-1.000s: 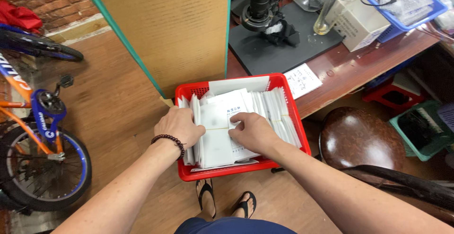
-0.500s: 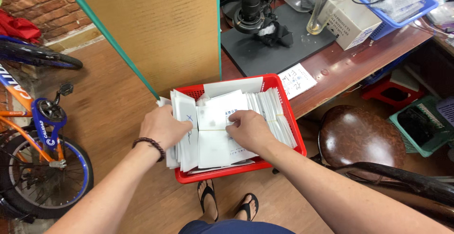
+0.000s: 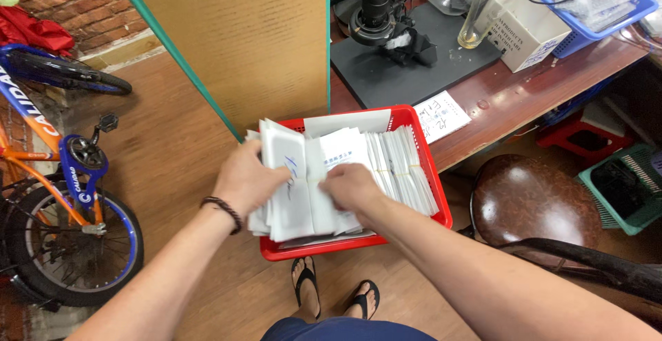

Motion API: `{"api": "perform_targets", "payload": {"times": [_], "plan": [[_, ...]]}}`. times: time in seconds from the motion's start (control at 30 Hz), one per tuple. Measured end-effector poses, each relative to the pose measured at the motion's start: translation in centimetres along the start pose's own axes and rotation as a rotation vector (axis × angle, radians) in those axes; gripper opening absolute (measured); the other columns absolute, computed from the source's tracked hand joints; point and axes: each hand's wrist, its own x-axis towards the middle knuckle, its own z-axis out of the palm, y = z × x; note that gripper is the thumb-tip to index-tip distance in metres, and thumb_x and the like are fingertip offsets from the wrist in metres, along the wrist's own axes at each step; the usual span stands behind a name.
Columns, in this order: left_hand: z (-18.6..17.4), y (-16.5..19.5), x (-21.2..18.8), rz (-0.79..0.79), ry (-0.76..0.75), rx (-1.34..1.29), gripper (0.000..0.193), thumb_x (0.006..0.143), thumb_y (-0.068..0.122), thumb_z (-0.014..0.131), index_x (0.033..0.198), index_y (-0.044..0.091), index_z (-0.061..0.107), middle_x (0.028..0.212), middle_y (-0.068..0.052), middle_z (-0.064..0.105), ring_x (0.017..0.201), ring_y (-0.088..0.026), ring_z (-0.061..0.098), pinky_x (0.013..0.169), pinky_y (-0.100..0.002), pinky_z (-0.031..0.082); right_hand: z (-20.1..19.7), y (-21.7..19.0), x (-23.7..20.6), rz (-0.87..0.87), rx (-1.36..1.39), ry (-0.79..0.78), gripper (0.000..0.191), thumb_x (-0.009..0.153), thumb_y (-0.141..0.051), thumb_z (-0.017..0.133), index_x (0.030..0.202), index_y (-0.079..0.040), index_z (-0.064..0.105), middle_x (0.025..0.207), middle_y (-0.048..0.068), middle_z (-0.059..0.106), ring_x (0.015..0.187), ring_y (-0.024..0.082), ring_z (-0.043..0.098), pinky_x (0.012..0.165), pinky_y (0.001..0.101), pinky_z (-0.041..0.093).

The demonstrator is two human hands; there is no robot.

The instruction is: The person works at a repair bench on a disassembled phone back housing held in a jig, scraping and cleaning adhesive residue from it with a pen-style blade, then picks up the phone, presses its screen on and handles it. The person then walks to a shelf, takes a red basket of white padded envelopes, and arranges the envelopes in the basket.

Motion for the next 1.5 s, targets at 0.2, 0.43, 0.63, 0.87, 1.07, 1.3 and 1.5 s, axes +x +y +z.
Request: {"api": "perform_targets", "payload": {"times": [0.2, 0.43, 0.63, 0.87, 1.07, 1.3, 1.5], "plan": [[-1.9, -0.2, 2.6, 0.041, -0.003, -0.525, 0.071, 0.076, 0.003, 0.072, 0.139, 0.004, 0.039, 0.121, -0.011, 0.068, 0.104, -0.02, 0.072, 0.085, -0.036, 0.061, -8.3, -3.0, 0.6, -0.039, 0.607, -0.055, 0.032, 0.096, -0.015, 0.054, 0.12, 0.004, 0.064, 0.113, 0.016, 0.07, 0.1, 0.025, 0.069, 0.089, 0.041, 0.058], [5.4, 3.6, 0.5, 0.12, -0.375, -0.981, 0.086, 0.08, 0.004, 0.065, 0.155, 0.008, 0.025, 0.134, -0.014, 0.063, 0.115, -0.022, 0.066, 0.092, -0.036, 0.057, -7.9, -3.7, -2.6, 0.149, 0.7, -0.341, 0.042, 0.096, -0.021, 0.06, 0.134, -0.004, 0.056, 0.126, 0.014, 0.068, 0.111, 0.027, 0.069, 0.1, 0.049, 0.056], [4.8, 2.6, -0.4, -0.083, -0.356, -0.158, 0.045, 0.092, 0.015, 0.058, 0.136, 0.006, 0.061, 0.105, -0.016, 0.077, 0.081, -0.023, 0.076, 0.068, -0.038, 0.065, -10.6, -2.2, -3.4, 0.227, 0.659, -0.383, 0.046, 0.089, -0.019, 0.068, 0.133, -0.005, 0.06, 0.124, 0.015, 0.071, 0.11, 0.03, 0.071, 0.094, 0.0528, 0.059], [-1.9, -2.3, 1.5, -0.388, -0.268, -0.094, 0.033, 0.094, 0.008, 0.051, 0.118, 0.007, 0.073, 0.076, -0.009, 0.07, 0.05, -0.02, 0.059, 0.044, -0.038, 0.046, -11.3, -1.9, -2.9, 0.204, 0.578, -0.312, 0.05, 0.088, -0.015, 0.068, 0.136, -0.004, 0.059, 0.128, 0.017, 0.07, 0.114, 0.032, 0.069, 0.094, 0.0537, 0.059], [-2.3, -3.4, 4.2, -0.516, -0.422, -0.105, 0.022, 0.095, 0.018, 0.062, 0.086, -0.001, 0.069, 0.069, -0.01, 0.063, 0.049, -0.019, 0.054, 0.043, -0.035, 0.038, -11.4, -2.2, -2.7, 0.182, 0.55, -0.321, 0.052, 0.089, -0.012, 0.066, 0.138, -0.004, 0.054, 0.13, 0.019, 0.067, 0.116, 0.037, 0.068, 0.093, 0.0592, 0.058], [-0.4, -2.5, 3.9, -0.431, -0.318, -0.019, 0.02, 0.091, 0.019, 0.061, 0.089, 0.003, 0.072, 0.07, -0.009, 0.068, 0.049, -0.018, 0.057, 0.044, -0.039, 0.04, -12.2, -2.1, -3.1, 0.166, 0.593, -0.353, 0.053, 0.089, -0.012, 0.065, 0.14, -0.004, 0.053, 0.134, 0.021, 0.065, 0.122, 0.037, 0.066, 0.097, 0.0559, 0.058], [3.8, -0.2, 1.7, -0.249, -0.357, 0.397, 0.038, 0.084, 0.036, 0.08, 0.085, -0.002, 0.077, 0.072, -0.015, 0.077, 0.058, -0.022, 0.074, 0.062, -0.035, 0.059, -12.2, -2.7, -3.4, 0.173, 0.547, -0.357, 0.056, 0.09, -0.012, 0.063, 0.143, -0.003, 0.05, 0.137, 0.023, 0.062, 0.124, 0.037, 0.064, 0.099, 0.0549, 0.057]]}}
